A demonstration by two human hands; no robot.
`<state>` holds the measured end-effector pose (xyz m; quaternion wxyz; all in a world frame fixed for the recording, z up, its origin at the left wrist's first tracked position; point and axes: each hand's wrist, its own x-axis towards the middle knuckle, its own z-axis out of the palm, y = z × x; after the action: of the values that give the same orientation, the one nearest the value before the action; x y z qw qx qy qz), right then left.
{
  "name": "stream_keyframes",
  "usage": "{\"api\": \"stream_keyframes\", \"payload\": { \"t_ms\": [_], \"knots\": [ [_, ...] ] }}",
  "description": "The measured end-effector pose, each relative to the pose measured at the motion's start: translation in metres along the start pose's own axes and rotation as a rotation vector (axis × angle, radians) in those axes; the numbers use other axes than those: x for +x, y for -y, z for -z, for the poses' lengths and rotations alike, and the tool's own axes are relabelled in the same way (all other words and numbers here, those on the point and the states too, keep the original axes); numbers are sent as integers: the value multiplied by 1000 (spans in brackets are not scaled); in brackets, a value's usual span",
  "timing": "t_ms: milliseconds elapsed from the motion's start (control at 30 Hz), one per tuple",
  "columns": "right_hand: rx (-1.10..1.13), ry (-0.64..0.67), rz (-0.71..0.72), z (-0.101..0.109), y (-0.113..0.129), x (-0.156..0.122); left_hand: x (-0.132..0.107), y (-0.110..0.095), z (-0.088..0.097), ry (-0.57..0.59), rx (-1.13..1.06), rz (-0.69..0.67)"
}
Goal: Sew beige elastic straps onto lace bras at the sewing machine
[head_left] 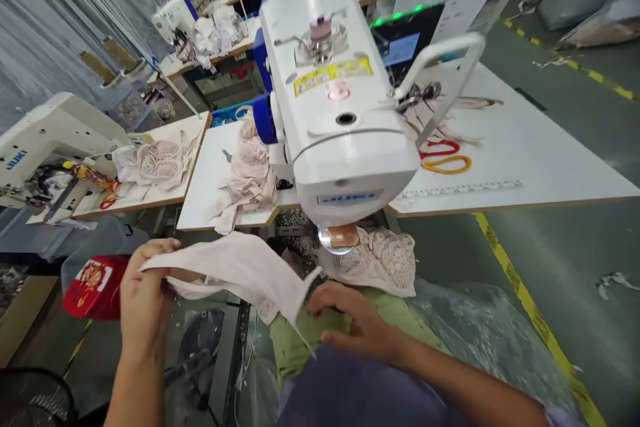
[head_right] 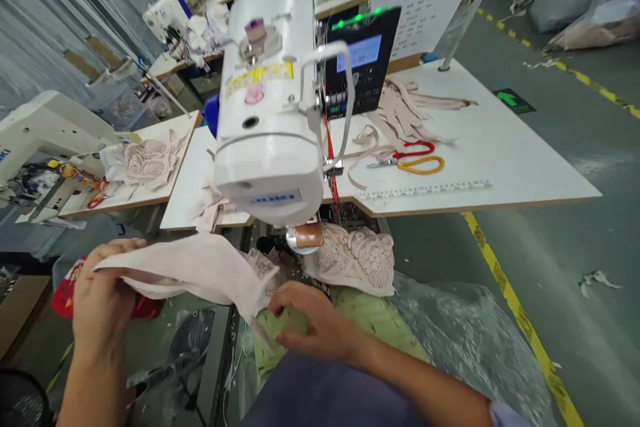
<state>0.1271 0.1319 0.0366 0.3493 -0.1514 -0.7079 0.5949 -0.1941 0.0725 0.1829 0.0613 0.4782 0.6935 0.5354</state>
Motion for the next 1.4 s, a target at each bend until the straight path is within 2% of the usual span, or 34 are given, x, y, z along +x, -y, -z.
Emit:
{"api": "stream_keyframes", "payload": {
  "t_ms": [100,200,267,333,400,467,533,600,667,700,733,833,867,900,1000,1033,1100,1233,1333,1400],
  "knots": [
    [81,-78,-138,-13,-6,6,-42,-1,-30,223,40,-68],
    [172,-36,-301,-14,-22,5,-76,6,-54,371,184,-389],
    [158,-35,-307,-7,-35,2,-97,13,-69,394,258,-645],
    [186,-55,-341,5,-46,-3,-117,19,-86,396,270,-838],
    [317,-66,-498,17,-54,-9,-139,23,-105,406,213,-905],
    [453,-91,-687,28,-61,-17,-161,24,-124,455,158,-914],
    [527,-132,-789,36,-66,-26,-179,23,-138,547,129,-862],
    [564,-191,-809,44,-70,-37,-189,21,-145,774,124,-730],
    [608,-290,-795,52,-72,-48,-189,21,-146,1046,59,-485],
    [637,-336,-786,56,-71,-54,-185,23,-147,1122,-1,-340],
    [676,-378,-781,60,-69,-59,-180,25,-150,1124,-60,-202],
    [781,-443,-794,65,-58,-69,-160,36,-175,884,-181,98],
    [797,-442,-800,66,-53,-70,-153,38,-188,859,-239,168],
    [804,-433,-804,66,-48,-71,-148,40,-202,883,-329,238],
    [771,-370,-810,66,-34,-72,-138,37,-237,1065,-536,413],
    [742,-347,-805,68,-30,-73,-137,34,-243,1094,-544,441],
    [639,-286,-771,75,-24,-76,-137,25,-248,1065,-509,458],
    [315,-164,-645,93,-13,-75,-141,9,-240,955,-424,473],
    [131,-178,-546,102,-5,-61,-142,-2,-232,966,-366,458],
    [94,-205,-511,105,-1,-49,-142,-9,-229,975,-334,433]
  ]
}}
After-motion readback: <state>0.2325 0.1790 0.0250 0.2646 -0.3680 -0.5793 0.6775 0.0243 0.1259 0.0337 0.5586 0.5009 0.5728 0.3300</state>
